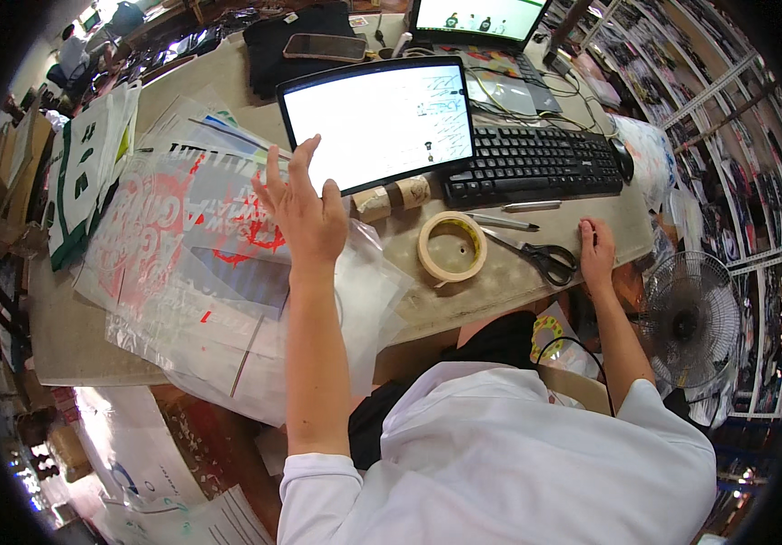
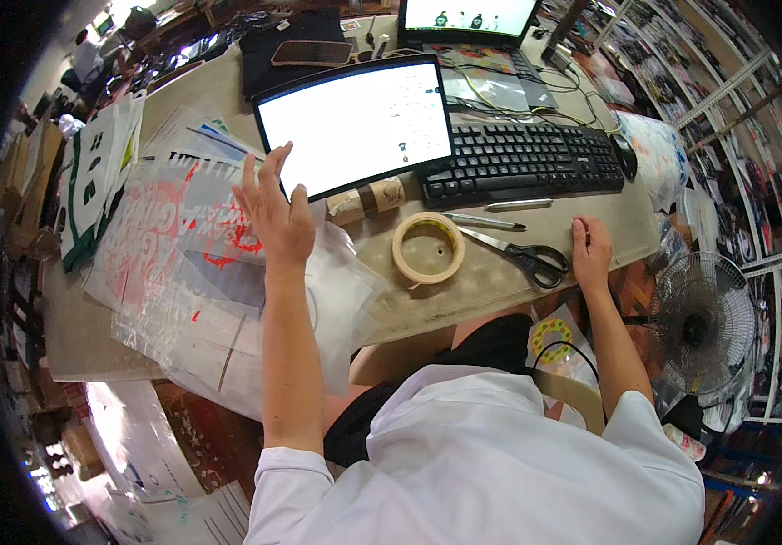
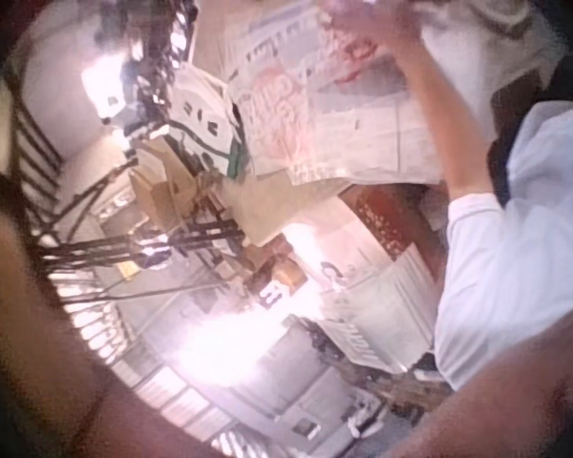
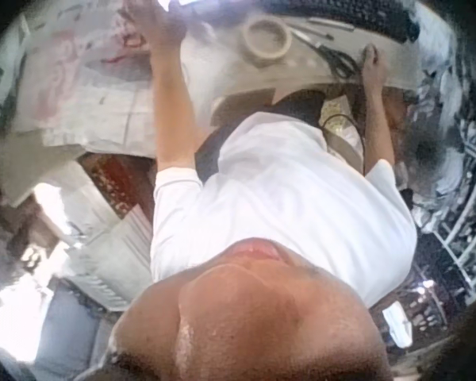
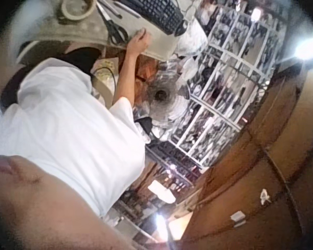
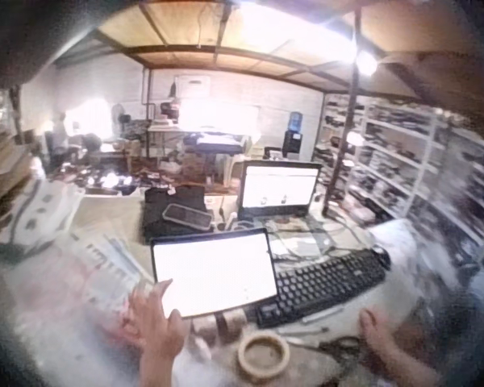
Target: The person folds black garments and places them into clear plastic bags. They use a pen to write on the garment labels and apply tape to seal the bags. The person also interacts with a tablet computer on the desk during the process.
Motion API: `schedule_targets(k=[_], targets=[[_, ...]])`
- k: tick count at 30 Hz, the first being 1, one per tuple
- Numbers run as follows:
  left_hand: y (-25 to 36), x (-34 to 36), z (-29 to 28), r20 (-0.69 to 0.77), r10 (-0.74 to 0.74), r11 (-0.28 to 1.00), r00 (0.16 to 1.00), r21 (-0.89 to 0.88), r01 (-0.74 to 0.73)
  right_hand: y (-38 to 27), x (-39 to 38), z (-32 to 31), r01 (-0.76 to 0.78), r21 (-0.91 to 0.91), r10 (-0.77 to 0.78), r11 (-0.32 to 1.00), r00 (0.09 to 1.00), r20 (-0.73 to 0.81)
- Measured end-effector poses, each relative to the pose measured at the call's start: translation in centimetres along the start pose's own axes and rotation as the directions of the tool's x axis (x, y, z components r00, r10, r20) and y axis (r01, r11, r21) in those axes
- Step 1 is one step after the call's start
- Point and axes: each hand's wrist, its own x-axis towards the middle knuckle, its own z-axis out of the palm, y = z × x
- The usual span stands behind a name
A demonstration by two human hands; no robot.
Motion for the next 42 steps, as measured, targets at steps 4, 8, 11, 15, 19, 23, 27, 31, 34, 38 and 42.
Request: schedule_targets(k=[4,8,11,15,19,23,27,31,34,38,42], targets=[[-0.1,0.3,0.0,-0.032,0.053,0.997,0.998,-0.05,-0.055,-0.2,0.3,-0.1,-0.003,0.01,0.003,1.0,1.0,0.011],[-0.4,0.2,0.3,0.077,0.092,0.996,0.993,0.014,-0.093,-0.3,0.4,-0.1,-0.024,0.054,0.023,0.998,1.0,0.021],[0.9,0.4,0.7,-0.076,0.096,0.995,0.992,-0.029,-0.099,0.3,0.3,0.0,-0.016,0.103,0.014,0.995,1.0,0.018],[-0.2,0.3,0.5,-0.005,0.144,0.984,0.99,0.105,-0.143,0.1,0.3,-0.4,-0.03,0.113,0.026,0.993,0.999,0.033],[0.6,0.1,0.9,0.003,0.157,0.98,0.988,0.126,-0.156,0.5,0.1,-0.1,-0.063,0.167,0.058,0.984,0.998,0.036],[0.9,-0.1,0.5,-0.031,0.16,0.983,0.987,0.096,-0.156,0.1,0.1,-0.3,-0.085,0.176,0.076,0.981,0.996,0.056],[0.2,-0.3,0.5,0.021,0.17,0.975,0.985,0.139,-0.171,0.2,0.0,-0.3,-0.054,0.157,0.046,0.986,0.998,0.05],[0.9,-0.1,1.0,-0.091,0.169,0.985,0.981,0.061,-0.164,0.3,0.0,-0.4,-0.036,0.159,0.03,0.987,0.999,0.041],[0.1,-0.2,0.7,-0.013,0.166,0.981,0.986,0.101,-0.164,0.4,-0.1,-0.3,-0.039,0.171,0.033,0.985,0.999,0.038],[1.2,-0.2,0.7,-0.054,0.157,0.977,0.986,0.153,-0.147,0.4,-0.1,-0.5,-0.049,0.145,0.041,0.988,0.997,0.061],[0.3,-0.2,0.6,-0.063,0.195,0.974,0.979,0.13,-0.186,0.1,0.1,-0.5,-0.001,0.119,-0.005,0.993,0.998,0.056]])
